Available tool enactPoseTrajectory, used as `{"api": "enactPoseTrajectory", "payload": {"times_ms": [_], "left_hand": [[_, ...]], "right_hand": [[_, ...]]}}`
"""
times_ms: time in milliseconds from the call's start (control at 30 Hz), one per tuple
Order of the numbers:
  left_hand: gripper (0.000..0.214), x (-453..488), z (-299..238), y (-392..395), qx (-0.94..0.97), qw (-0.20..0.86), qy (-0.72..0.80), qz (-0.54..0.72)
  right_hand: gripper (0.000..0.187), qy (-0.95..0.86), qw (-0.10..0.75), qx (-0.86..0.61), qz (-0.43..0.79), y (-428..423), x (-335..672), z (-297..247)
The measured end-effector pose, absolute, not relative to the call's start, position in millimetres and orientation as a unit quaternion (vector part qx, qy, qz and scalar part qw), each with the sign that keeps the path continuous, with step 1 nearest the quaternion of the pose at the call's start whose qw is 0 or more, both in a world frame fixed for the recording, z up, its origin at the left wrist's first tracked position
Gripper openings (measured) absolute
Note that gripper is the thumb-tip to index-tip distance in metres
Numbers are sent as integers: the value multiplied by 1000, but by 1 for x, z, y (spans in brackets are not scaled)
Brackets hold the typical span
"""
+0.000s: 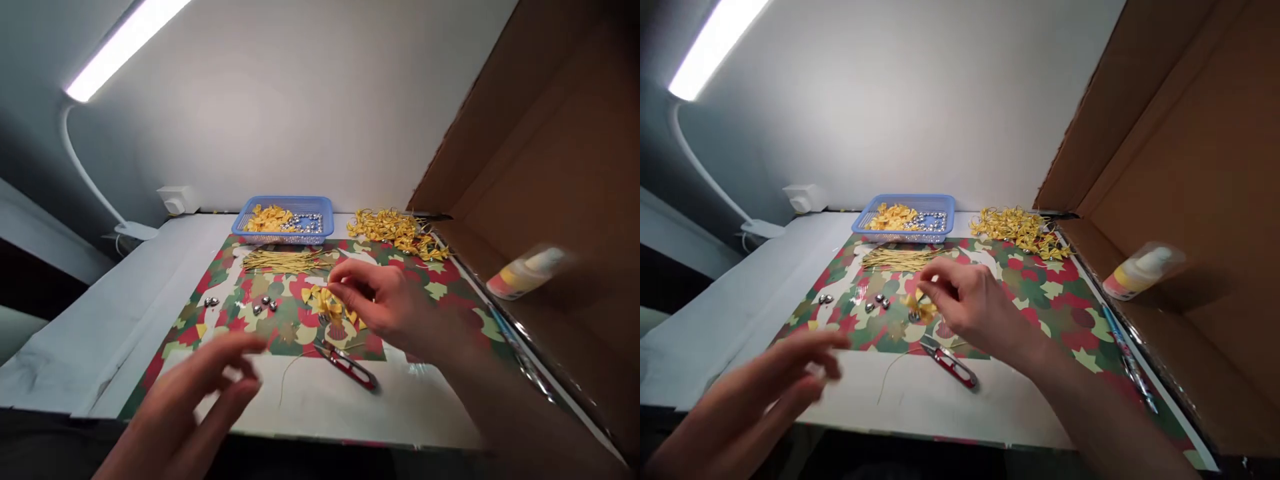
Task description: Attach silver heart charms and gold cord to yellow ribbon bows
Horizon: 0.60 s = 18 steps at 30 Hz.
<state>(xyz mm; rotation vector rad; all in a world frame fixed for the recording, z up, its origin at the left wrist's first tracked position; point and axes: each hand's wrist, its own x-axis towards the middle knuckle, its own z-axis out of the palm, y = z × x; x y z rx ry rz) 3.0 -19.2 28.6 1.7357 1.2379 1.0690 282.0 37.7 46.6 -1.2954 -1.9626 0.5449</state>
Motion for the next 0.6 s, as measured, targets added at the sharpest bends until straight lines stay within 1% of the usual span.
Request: {"api": "enactPoseTrajectory", "payload": {"times_ms": [67, 100, 133, 200, 267, 333, 400, 467, 500, 533, 600], "left_hand": [[32, 21, 32, -10, 658, 418, 471, 414], [30, 31, 32, -4, 661, 458, 446, 393], [23, 40, 31, 1, 669, 490, 422, 367], [12, 54, 25, 10, 671, 513, 389, 368], [12, 59, 17, 14, 645, 546, 371, 386], [17, 58, 9, 14, 602, 589, 374, 388], [22, 53, 4, 13, 570, 615, 389, 380], [23, 48, 1, 12, 554, 623, 401, 380], [23, 47, -1, 12, 549, 626, 401, 383], [22, 46, -2, 11, 544, 628, 398, 389], [21, 47, -4, 10, 532, 630, 397, 403]], "right_hand": [[18, -777, 371, -440, 255, 20, 269, 51], [19, -781, 374, -420, 272, 14, 265, 51], [19, -781, 375, -409, 287, 10, 262, 50], [18, -765, 372, -412, 327, 5, 259, 46], [13, -716, 388, -414, 407, 4, 259, 39], [6, -647, 418, -382, 511, 4, 260, 30], [27, -593, 439, -333, 587, 5, 261, 22], [47, -578, 447, -304, 611, 5, 260, 14], [52, -580, 450, -298, 610, 6, 258, 11], [53, -584, 453, -296, 605, 6, 257, 7], [50, -586, 459, -291, 602, 7, 255, 1]]}}
